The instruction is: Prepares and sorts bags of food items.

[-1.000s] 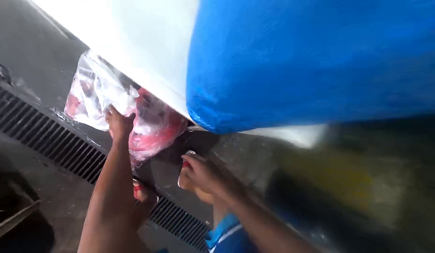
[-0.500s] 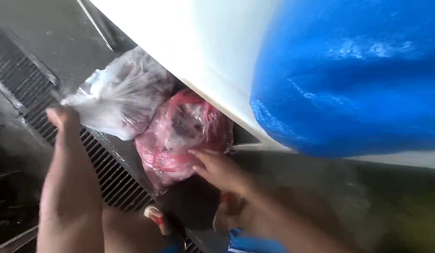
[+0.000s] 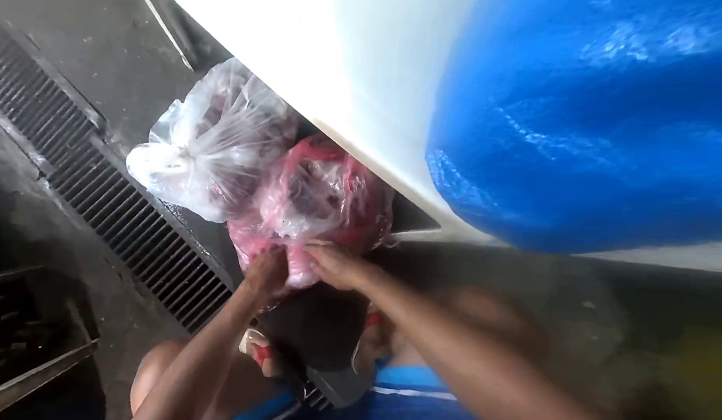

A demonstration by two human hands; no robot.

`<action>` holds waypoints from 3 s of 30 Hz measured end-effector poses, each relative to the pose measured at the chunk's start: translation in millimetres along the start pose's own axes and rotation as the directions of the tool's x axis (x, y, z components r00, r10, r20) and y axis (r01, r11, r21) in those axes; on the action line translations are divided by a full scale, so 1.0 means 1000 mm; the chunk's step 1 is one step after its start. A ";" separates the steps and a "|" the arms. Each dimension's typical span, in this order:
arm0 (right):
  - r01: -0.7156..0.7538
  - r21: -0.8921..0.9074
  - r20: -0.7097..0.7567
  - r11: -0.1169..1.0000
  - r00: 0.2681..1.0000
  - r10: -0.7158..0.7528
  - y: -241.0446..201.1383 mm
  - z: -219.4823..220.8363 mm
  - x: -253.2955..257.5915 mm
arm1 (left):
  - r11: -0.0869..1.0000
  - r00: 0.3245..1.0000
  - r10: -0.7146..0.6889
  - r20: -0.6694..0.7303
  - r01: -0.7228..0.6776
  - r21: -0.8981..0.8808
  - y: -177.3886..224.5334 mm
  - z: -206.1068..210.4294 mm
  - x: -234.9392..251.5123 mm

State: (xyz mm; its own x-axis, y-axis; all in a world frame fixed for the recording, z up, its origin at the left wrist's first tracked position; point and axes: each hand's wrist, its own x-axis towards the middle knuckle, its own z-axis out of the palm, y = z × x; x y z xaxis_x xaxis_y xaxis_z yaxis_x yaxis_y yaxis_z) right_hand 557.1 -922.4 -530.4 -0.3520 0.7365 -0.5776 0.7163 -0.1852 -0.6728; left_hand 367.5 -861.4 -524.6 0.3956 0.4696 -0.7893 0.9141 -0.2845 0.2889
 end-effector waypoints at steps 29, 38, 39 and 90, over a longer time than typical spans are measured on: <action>-0.196 0.040 0.007 0.980 0.981 0.196 -0.021 0.005 0.009 | 0.981 0.971 0.066 0.228 -0.105 0.163 -0.021 0.034 0.014; -0.216 -0.264 0.047 0.940 0.970 0.237 -0.008 0.019 0.017 | 0.986 0.950 0.155 0.270 -0.166 0.018 -0.031 0.004 -0.028; -0.256 -0.290 0.068 0.922 0.955 0.287 -0.010 0.017 0.015 | 0.988 0.970 0.151 0.188 -0.151 -0.015 -0.028 -0.006 -0.025; -0.302 -0.213 -0.464 0.929 0.868 0.176 0.020 -0.048 0.078 | 0.963 0.966 0.254 -0.037 -0.250 0.098 0.001 0.019 0.043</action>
State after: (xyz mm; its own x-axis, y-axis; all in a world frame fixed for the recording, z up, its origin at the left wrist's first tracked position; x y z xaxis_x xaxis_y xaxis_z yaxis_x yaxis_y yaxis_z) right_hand 573.1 -837.2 -566.8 0.1001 0.9086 -0.4054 0.9001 -0.2563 -0.3522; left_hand 383.6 -857.9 -568.4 0.6182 0.4120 -0.6694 0.7730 -0.4734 0.4224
